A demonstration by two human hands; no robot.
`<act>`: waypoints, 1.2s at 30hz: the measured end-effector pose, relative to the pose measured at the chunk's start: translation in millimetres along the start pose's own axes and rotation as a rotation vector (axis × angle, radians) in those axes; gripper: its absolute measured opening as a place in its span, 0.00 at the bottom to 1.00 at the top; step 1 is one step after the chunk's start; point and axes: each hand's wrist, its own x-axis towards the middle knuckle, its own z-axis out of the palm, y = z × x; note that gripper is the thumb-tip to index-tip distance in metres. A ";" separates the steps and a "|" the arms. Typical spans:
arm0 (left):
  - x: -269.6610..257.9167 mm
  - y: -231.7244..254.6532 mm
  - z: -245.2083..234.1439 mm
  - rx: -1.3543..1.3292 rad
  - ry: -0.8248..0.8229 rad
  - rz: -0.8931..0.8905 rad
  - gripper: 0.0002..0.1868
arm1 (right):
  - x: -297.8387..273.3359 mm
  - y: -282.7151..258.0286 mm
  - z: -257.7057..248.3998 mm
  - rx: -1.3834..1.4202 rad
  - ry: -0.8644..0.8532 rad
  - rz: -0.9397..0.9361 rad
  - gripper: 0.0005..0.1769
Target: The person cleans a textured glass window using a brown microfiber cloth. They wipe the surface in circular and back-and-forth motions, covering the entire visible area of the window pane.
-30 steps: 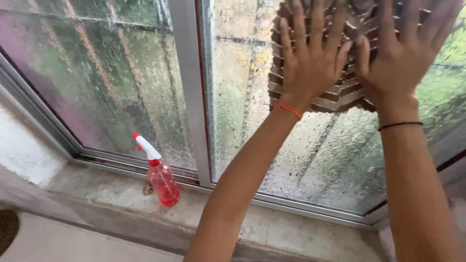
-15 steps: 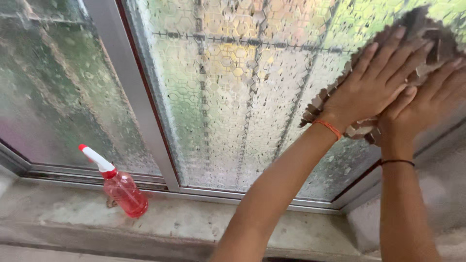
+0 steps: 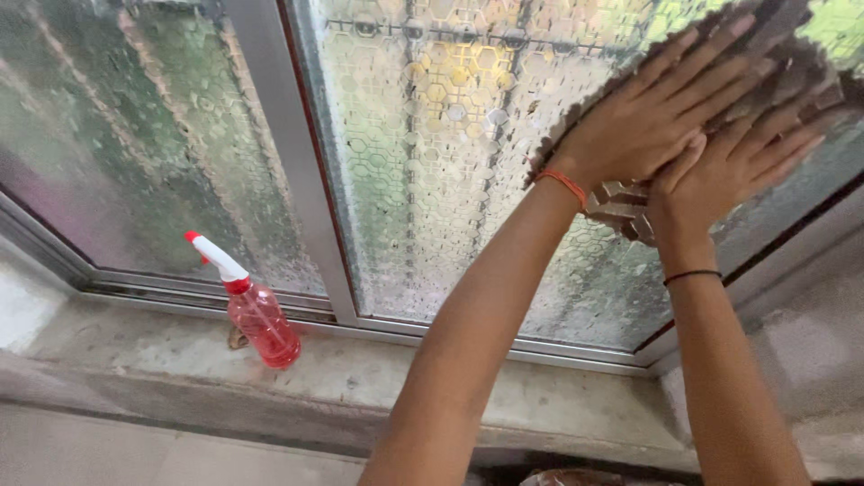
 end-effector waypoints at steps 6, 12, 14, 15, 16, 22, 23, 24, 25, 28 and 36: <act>-48.8 -71.0 -88.5 0.035 -0.100 -0.123 0.30 | 23.3 -133.9 -63.4 -0.082 -0.155 -0.019 0.38; -118.3 -134.7 -126.7 0.275 0.266 -0.195 0.20 | 20.1 -231.4 -82.7 0.185 -0.048 -0.237 0.32; -131.2 -143.2 -135.1 0.291 0.261 -0.261 0.18 | 17.4 -250.0 -77.0 0.267 -0.005 -0.288 0.30; -136.9 -144.4 -137.6 0.294 0.261 -0.295 0.17 | 15.7 -255.5 -73.2 0.267 0.032 -0.314 0.30; -142.3 -144.8 -139.4 0.295 0.281 -0.314 0.17 | 13.6 -261.0 -68.3 0.267 0.070 -0.340 0.30; -192.5 -140.1 -141.9 0.368 0.195 -0.458 0.21 | -19.2 -284.9 -29.0 0.285 0.138 -0.474 0.28; -210.1 -137.1 -142.6 0.381 0.208 -0.469 0.23 | -28.0 -288.9 -19.0 0.296 0.157 -0.508 0.29; -225.9 -133.0 -140.9 0.394 0.221 -0.480 0.25 | -39.9 -293.6 -8.0 0.270 0.193 -0.535 0.28; -239.2 -128.7 -136.4 0.397 0.183 -0.499 0.25 | -54.2 -300.4 3.8 0.244 0.231 -0.561 0.27; -280.6 -115.4 -117.7 0.428 0.097 -0.529 0.24 | -91.7 -307.1 36.7 0.187 0.280 -0.580 0.24; -392.3 -84.5 -60.1 0.447 0.117 -0.556 0.16 | -183.7 -314.5 87.7 0.166 0.244 -0.648 0.23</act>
